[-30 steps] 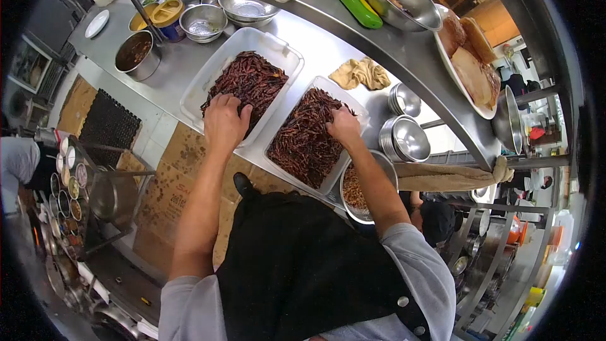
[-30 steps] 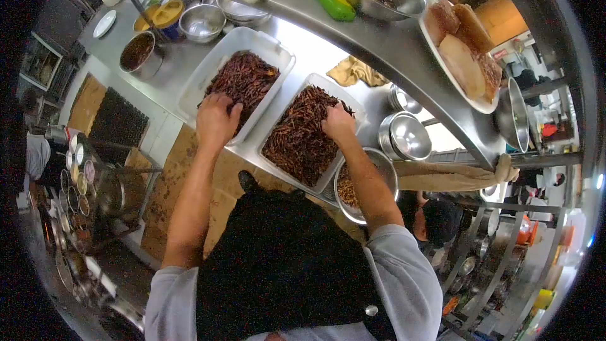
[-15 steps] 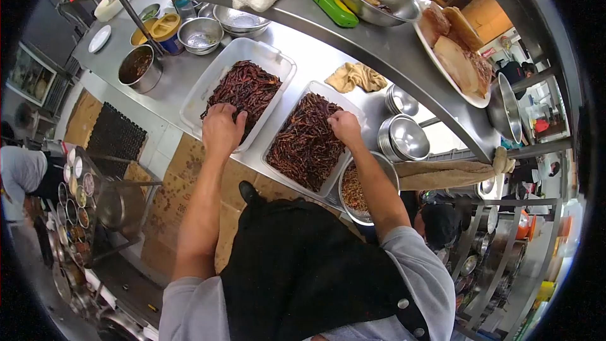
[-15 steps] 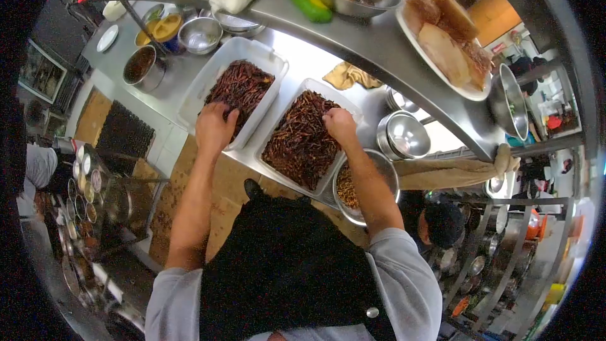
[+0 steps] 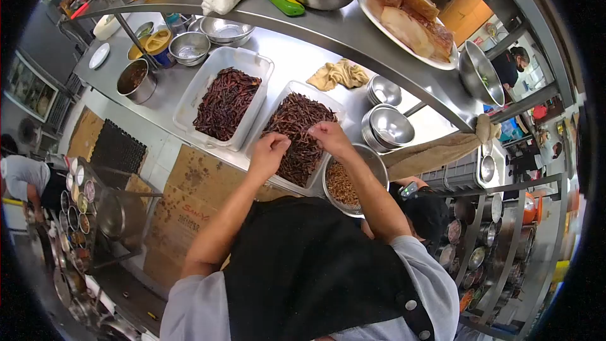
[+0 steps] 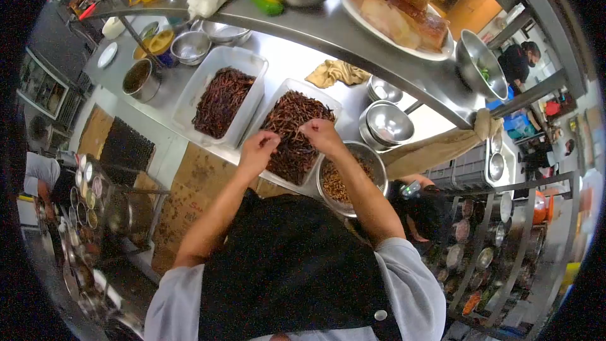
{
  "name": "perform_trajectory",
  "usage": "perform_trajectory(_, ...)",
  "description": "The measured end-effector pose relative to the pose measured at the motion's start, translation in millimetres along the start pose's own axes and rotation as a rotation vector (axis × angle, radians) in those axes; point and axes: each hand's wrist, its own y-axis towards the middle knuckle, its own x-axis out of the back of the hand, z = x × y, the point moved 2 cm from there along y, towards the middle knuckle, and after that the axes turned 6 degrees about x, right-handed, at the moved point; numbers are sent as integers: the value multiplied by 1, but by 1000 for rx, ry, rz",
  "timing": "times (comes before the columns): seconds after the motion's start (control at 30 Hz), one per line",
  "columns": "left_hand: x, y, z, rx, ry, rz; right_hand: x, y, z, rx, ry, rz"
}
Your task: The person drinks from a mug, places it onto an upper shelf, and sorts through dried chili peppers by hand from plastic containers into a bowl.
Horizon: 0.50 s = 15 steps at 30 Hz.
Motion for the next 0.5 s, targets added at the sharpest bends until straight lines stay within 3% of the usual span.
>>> perform_trajectory(0.03,-5,2,2,-3,-1,-4,-5,-6,7,-52,218,44)
perform_trajectory(0.1,-13,4,-1,293,-312,115,-15,-23,26,-28,261,60)
perform_trajectory(0.2,-15,-3,-17,177,-265,159,-29,-32,30,-50,435,76)
perform_trajectory(0.33,-19,-6,-12,162,-219,113,-37,-34,25,33,304,12)
perform_trajectory(0.43,-21,-10,5,168,-303,55,-44,-45,26,-125,384,11)
perform_trajectory(0.5,-20,-12,4,291,-591,46,-49,-48,29,-148,596,-54)
